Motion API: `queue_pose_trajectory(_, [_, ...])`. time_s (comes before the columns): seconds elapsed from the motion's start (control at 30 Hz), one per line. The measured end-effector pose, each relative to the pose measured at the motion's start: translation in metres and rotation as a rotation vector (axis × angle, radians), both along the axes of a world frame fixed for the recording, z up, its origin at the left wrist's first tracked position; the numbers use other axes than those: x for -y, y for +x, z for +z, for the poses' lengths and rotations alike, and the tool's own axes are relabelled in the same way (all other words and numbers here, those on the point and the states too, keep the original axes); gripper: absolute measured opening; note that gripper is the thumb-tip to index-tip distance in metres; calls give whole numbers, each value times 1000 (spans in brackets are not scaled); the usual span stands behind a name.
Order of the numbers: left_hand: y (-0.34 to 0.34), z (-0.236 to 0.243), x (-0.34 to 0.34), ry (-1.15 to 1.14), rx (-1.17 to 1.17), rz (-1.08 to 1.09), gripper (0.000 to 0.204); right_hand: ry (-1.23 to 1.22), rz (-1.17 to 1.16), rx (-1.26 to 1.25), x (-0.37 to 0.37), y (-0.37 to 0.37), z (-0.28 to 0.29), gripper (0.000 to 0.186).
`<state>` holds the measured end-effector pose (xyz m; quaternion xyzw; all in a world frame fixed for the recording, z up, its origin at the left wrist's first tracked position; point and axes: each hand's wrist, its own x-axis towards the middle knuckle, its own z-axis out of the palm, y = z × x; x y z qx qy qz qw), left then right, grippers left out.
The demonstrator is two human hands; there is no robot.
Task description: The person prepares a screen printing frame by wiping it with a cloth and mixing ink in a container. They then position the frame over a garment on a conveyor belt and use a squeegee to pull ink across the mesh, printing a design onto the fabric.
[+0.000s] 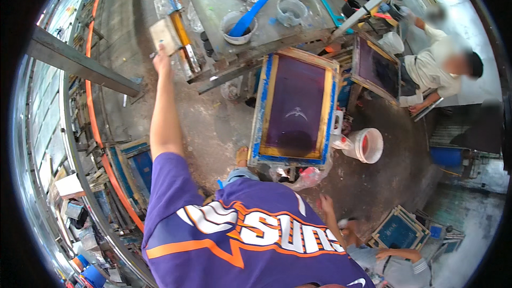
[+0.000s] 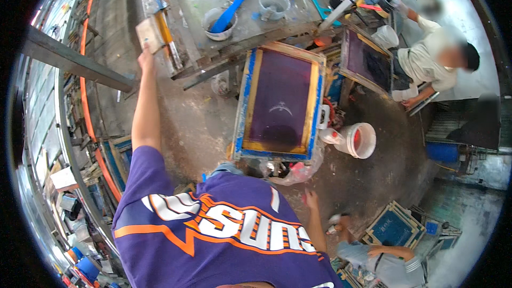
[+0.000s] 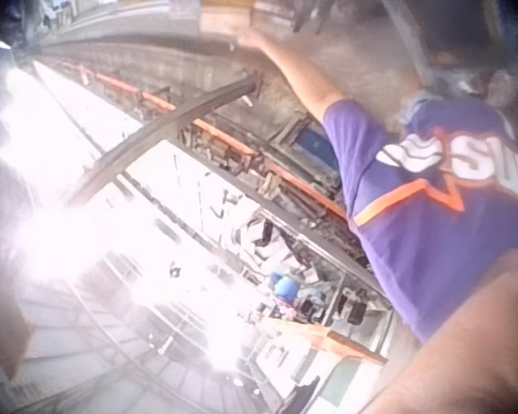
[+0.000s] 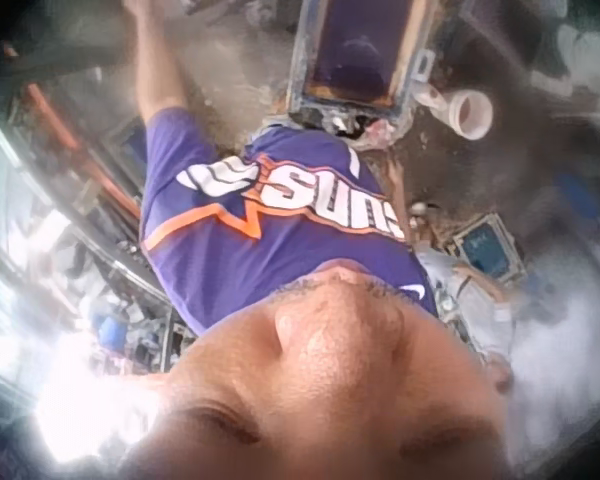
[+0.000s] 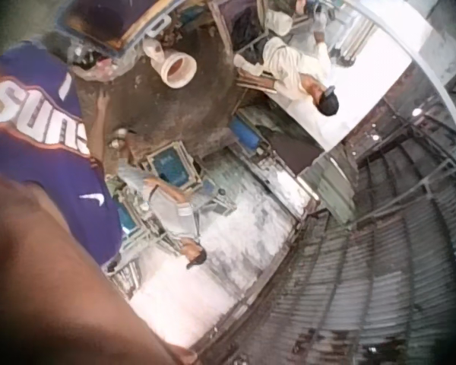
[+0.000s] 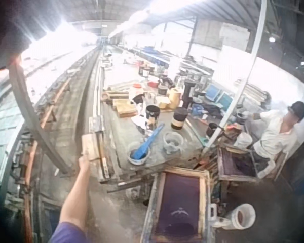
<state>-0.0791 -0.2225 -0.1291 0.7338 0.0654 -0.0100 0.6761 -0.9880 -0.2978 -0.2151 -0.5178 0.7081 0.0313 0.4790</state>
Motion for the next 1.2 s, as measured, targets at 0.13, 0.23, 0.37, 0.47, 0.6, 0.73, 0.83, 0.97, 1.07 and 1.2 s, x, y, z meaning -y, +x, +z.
queue_pose_trajectory(0.13, [-87, 58, -47, -559, -86, -107, 42, -330, -17, 100, 94, 34, -15, 43])
queue_pose_trajectory(0.23, [-166, 94, -100, -554, 5, -203, 45, -297, -21, 169, 136, 101, -5, 52])
queue_pose_trajectory(0.37, [-252, 77, -106, -395, -212, -139, 50, -146, 123, 37, 169, 123, -13, 71])
queue_pose_trajectory(0.47, [-311, -7, -101, -110, -529, -245, 82, -119, 119, 210, 164, 147, -30, 96])
queue_pose_trajectory(0.6, [-394, -59, -69, -156, -715, -572, 85, -71, 2, 313, 176, 136, -63, 97])
queue_pose_trajectory(0.73, [-424, -72, -49, -250, -793, -590, 81, -174, 94, 355, 163, 144, -53, 89])
queue_pose_trajectory(0.83, [-421, -63, -40, 139, -671, -710, 89, -160, 118, 383, 142, 128, -61, 84])
queue_pose_trajectory(0.97, [-457, -53, -48, 25, -588, -594, 84, -243, -150, 550, 84, 113, -32, 85])
queue_pose_trajectory(1.07, [-489, -54, -64, -67, -587, -574, 75, -210, -232, 435, 37, 83, 25, 91])
queue_pose_trajectory(1.2, [-532, 16, -66, -80, -627, -676, 73, -324, -349, 628, 8, 36, 68, 92])
